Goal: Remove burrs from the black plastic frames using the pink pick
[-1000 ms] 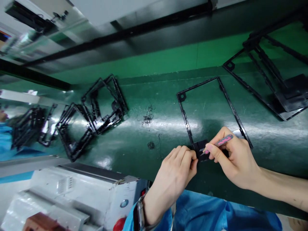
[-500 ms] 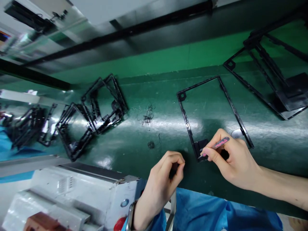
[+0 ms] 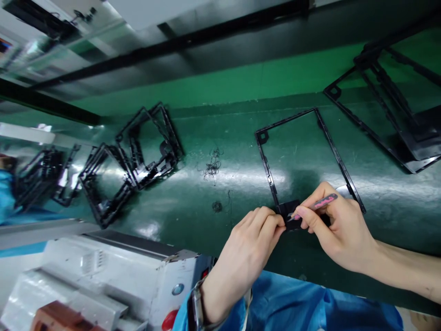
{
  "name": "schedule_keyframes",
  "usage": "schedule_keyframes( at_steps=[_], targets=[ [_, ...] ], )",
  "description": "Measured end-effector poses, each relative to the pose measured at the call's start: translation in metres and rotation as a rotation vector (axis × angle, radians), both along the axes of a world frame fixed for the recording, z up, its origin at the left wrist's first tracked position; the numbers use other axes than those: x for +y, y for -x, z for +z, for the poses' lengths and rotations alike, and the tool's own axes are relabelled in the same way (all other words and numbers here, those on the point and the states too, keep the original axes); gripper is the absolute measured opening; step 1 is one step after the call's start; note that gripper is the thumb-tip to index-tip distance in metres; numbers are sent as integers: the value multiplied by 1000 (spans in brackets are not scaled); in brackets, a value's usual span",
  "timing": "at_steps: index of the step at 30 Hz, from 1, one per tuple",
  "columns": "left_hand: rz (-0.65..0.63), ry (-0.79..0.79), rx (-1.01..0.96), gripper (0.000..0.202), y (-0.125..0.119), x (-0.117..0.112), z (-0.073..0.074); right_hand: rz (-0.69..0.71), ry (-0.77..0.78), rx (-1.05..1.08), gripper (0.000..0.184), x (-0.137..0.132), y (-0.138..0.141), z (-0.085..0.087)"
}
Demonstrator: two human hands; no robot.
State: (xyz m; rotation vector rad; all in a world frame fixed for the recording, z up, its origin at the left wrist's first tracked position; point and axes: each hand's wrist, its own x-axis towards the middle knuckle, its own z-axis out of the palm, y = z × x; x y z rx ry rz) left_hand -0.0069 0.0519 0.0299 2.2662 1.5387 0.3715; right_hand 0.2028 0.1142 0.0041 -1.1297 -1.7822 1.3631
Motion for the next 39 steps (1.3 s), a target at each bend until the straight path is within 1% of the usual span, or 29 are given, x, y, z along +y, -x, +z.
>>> schedule_keyframes(
  at_steps=[3,6,8,12,17,23,26,31,36,39],
  targets=[
    [-52,0,65,15,-2,3,2,-6,14,7,17,-1,0,0],
    [-66,-32,100,20,-3,4,-1,-9,8,12,19,-1,0,0],
    [-67,-43,88,20,-3,4,-3,-12,2,4,19,0,0,0],
    [-48,-12,13,19,1,-1,-4,-21,2,-22,17,1,1,0],
    [-12,78,-94,20,10,-10,-4,-18,2,-26,17,1,1,1],
    [32,192,-233,22,12,-19,2,-2,17,-10,18,0,1,0],
    [47,216,-298,22,14,-22,5,4,23,-9,19,0,0,0],
    [75,285,-413,18,19,-27,5,2,19,-12,18,0,0,-2],
    [154,237,-548,18,6,-27,0,8,-18,1,17,0,0,-1],
    [235,211,-538,17,1,-27,-7,31,-38,9,15,1,-1,1]
  ],
)
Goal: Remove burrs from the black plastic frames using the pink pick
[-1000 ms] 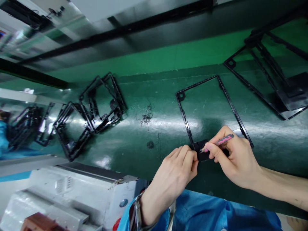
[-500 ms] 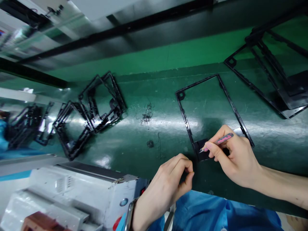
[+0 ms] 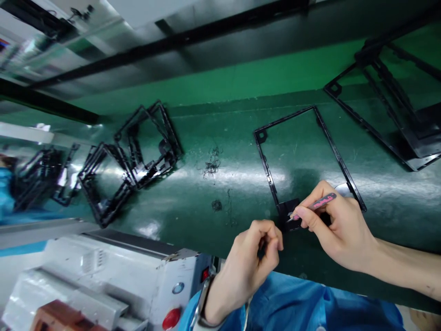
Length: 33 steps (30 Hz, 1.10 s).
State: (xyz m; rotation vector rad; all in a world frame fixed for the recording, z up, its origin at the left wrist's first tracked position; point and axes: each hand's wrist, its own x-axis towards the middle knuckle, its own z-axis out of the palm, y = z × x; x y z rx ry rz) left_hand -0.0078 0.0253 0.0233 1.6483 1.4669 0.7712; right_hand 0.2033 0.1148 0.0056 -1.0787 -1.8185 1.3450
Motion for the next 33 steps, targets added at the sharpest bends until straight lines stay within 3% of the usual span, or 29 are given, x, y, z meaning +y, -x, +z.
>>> schedule_keyframes(
  at_steps=[4,9,12,17,22,33],
  targets=[
    [123,-74,257,14,11,4,-6,70,-13,2,12,0,-1,3],
    [106,-290,500,12,25,11,-6,122,-29,-19,12,-1,0,2],
    [40,-348,510,17,18,9,-6,145,-38,-40,11,-1,0,0],
    [-64,-353,503,44,0,4,-14,160,-71,-74,10,-1,-1,0],
    [-30,-394,501,43,-1,3,-22,158,-113,-85,12,-1,0,2],
    [-36,-431,508,43,0,3,-26,155,-97,-125,12,-3,1,0]
  ],
)
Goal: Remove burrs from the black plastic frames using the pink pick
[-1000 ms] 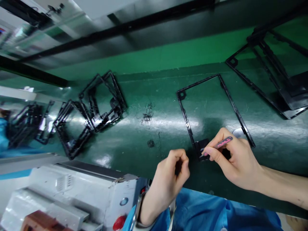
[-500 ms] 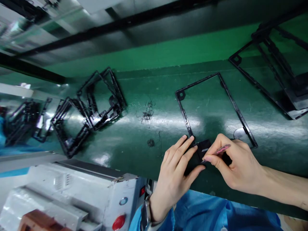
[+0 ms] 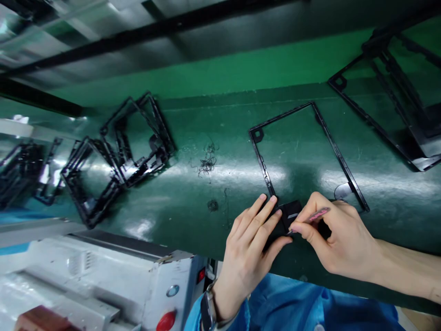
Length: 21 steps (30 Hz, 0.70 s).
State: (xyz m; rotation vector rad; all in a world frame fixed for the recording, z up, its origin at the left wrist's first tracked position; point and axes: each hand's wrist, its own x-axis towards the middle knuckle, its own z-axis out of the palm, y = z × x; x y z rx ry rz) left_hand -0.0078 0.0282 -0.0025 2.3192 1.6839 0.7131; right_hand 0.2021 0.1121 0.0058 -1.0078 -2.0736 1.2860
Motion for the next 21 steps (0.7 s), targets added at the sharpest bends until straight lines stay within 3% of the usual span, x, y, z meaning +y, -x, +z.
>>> schedule_keyframes(
  at_steps=[12,21],
  targets=[
    [17,32,112,47,-12,-9,8,-5,60,3,11,2,0,4],
    [19,17,132,48,-13,-11,5,4,46,15,12,2,1,2]
  ],
)
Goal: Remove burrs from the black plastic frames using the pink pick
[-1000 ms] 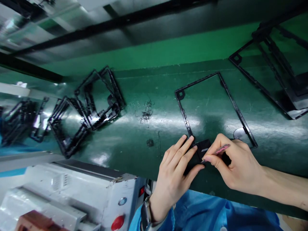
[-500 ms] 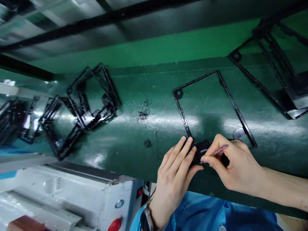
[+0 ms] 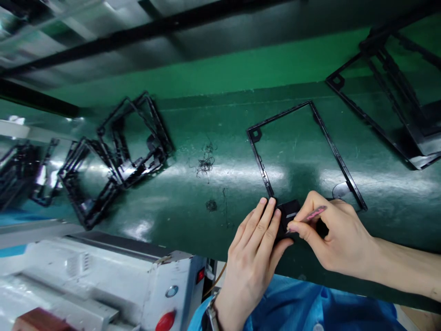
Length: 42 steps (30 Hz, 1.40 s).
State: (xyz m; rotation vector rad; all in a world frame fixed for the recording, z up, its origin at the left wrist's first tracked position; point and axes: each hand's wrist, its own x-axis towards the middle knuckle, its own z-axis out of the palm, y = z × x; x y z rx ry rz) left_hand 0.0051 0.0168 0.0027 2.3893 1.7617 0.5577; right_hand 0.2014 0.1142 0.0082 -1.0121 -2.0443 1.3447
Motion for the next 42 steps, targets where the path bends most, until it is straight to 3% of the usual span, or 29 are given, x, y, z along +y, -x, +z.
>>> schedule_keyframes(
  at_steps=[20,42],
  targets=[
    [11,-3,-49,56,1,0,-2,3,23,18,12,0,1,0],
    [28,-2,-65,44,-3,0,0,23,34,20,16,2,1,0]
  ],
)
